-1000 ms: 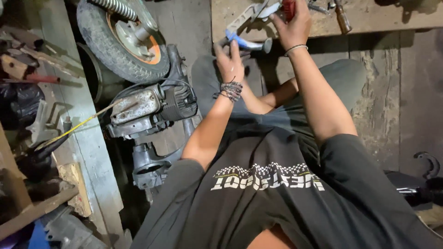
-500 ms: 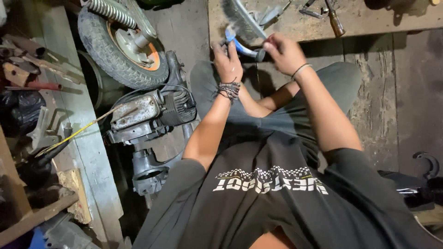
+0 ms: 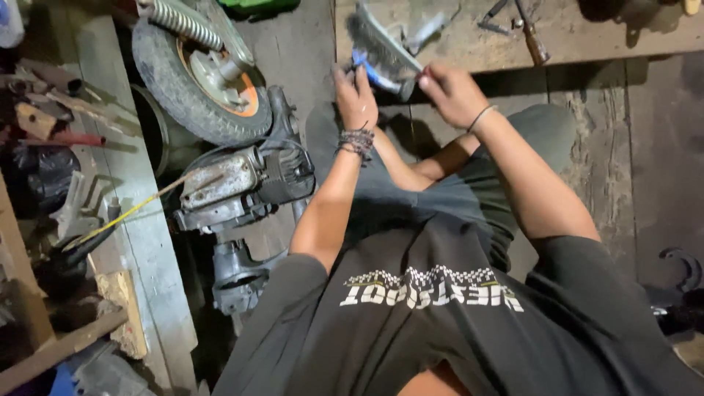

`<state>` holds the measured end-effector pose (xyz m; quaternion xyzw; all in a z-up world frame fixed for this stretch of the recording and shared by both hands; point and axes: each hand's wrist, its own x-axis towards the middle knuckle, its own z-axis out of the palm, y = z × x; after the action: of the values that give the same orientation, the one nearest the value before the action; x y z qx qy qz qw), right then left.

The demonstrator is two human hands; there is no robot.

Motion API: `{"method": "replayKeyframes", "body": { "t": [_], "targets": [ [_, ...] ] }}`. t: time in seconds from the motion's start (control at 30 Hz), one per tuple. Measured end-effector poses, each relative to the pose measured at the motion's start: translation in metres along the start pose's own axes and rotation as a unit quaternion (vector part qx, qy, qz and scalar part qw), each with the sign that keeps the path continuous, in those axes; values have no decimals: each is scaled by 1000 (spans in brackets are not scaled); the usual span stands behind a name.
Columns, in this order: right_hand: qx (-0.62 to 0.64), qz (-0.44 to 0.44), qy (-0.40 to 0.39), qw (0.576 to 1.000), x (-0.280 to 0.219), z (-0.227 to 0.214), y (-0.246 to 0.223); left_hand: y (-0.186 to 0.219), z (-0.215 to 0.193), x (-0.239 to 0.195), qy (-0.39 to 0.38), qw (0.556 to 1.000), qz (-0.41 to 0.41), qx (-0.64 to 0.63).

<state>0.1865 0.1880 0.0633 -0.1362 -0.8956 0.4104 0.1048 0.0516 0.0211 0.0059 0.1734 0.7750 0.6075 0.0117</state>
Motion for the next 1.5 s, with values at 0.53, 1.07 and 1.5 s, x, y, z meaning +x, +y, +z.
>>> {"method": "replayKeyframes", "body": {
  "t": [0.53, 1.07, 1.5],
  "targets": [
    [-8, 12, 7, 1000, -10, -5, -3, 16, 0, 2, -23, 1000, -1, -13],
    [-109, 45, 14, 993, -16, -6, 20, 3, 13, -9, 6, 999, 16, 42],
    [-80, 108, -4, 991, -11, 10, 23, 1, 14, 0, -5, 997, -45, 54]
  ]
}}
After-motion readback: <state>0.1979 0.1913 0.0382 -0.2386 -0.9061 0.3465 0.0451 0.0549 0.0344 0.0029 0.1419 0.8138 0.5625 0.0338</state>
